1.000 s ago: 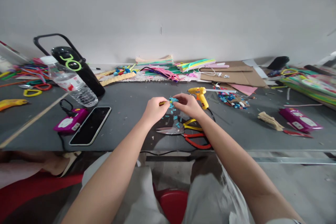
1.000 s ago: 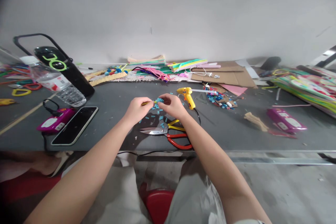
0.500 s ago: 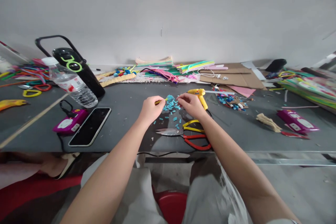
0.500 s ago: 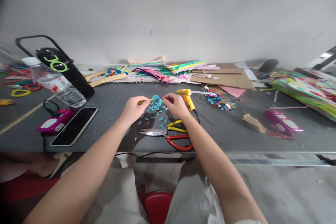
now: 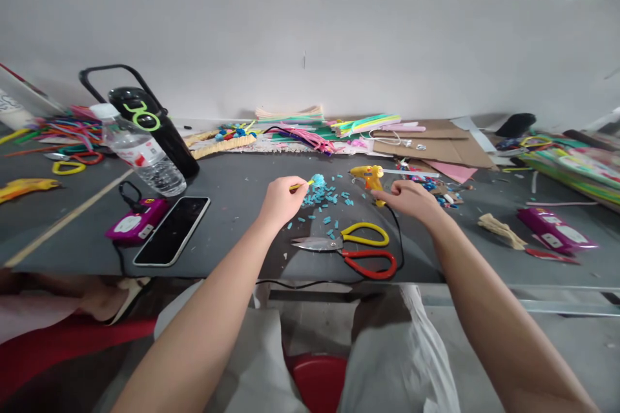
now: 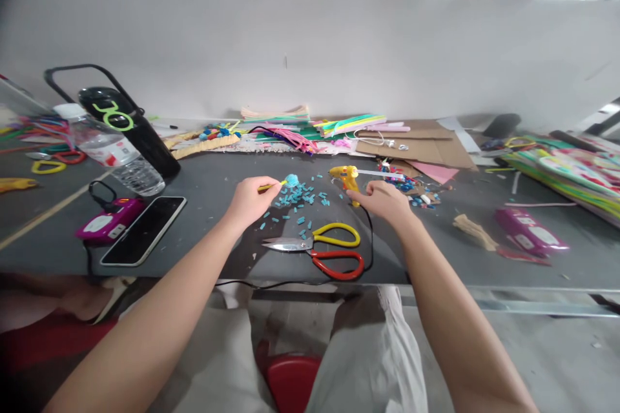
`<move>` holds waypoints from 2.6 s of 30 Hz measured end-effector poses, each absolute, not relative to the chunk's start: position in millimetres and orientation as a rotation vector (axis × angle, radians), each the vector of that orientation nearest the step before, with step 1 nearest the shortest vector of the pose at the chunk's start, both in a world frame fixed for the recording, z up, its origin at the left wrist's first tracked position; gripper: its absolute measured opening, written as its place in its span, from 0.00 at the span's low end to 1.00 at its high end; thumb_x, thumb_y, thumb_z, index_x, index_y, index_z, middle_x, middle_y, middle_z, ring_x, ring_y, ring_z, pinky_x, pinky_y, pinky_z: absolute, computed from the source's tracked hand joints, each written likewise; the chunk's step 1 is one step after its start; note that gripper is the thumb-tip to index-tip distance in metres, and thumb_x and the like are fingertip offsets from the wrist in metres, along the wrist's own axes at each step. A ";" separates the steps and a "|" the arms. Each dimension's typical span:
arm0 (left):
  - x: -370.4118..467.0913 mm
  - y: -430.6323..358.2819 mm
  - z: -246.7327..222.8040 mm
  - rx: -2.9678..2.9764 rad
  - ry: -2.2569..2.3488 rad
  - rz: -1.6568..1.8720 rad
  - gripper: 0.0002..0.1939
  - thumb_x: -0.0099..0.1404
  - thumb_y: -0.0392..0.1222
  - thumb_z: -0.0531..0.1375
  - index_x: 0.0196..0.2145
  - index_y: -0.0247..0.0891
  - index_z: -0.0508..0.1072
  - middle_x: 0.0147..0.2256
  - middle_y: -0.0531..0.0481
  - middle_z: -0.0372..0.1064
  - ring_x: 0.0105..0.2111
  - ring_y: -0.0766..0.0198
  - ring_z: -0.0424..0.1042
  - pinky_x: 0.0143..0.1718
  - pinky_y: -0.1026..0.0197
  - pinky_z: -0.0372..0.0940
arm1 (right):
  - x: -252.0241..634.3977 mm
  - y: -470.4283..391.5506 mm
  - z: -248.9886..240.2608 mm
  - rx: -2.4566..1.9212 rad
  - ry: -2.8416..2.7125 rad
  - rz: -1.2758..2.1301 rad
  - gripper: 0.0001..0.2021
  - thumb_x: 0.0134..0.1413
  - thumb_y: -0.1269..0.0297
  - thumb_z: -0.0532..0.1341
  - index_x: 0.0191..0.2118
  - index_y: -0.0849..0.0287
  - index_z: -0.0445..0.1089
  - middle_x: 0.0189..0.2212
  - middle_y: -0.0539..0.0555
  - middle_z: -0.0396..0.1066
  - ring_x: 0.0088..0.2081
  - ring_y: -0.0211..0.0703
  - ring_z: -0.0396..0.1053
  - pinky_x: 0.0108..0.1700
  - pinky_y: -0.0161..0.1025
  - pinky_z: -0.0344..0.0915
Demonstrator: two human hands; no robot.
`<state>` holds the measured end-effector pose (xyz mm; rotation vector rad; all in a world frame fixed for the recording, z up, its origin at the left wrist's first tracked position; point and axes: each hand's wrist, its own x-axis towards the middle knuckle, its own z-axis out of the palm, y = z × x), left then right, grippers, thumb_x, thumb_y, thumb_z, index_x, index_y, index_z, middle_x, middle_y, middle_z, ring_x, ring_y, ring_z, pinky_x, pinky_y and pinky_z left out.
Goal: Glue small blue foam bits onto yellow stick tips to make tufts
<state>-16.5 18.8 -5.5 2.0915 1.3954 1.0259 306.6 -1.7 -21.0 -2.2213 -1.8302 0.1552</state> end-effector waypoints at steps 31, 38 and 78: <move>-15.2 18.9 -6.2 2.009 1.510 1.117 0.11 0.63 0.43 0.60 0.30 0.38 0.82 0.32 0.46 0.81 0.34 0.58 0.78 0.33 0.62 0.62 | 211.1 -3.5 -39.1 -1.107 -1.633 0.996 0.23 0.56 0.45 0.64 0.47 0.59 0.74 0.30 0.53 0.73 0.36 0.48 0.73 0.34 0.39 0.70; -15.9 17.4 -5.5 2.006 1.502 1.119 0.11 0.63 0.43 0.60 0.31 0.38 0.82 0.34 0.45 0.81 0.35 0.57 0.78 0.34 0.62 0.63 | 213.5 -0.9 -41.0 -1.049 -1.685 0.950 0.23 0.58 0.49 0.64 0.53 0.59 0.73 0.44 0.56 0.77 0.46 0.51 0.74 0.47 0.44 0.72; -16.6 17.3 -3.0 1.978 1.540 1.085 0.12 0.63 0.44 0.60 0.31 0.38 0.82 0.34 0.44 0.81 0.34 0.56 0.78 0.34 0.61 0.63 | 215.6 -0.3 -41.5 -1.024 -1.750 0.918 0.23 0.60 0.50 0.63 0.56 0.59 0.72 0.48 0.56 0.77 0.48 0.52 0.75 0.54 0.47 0.70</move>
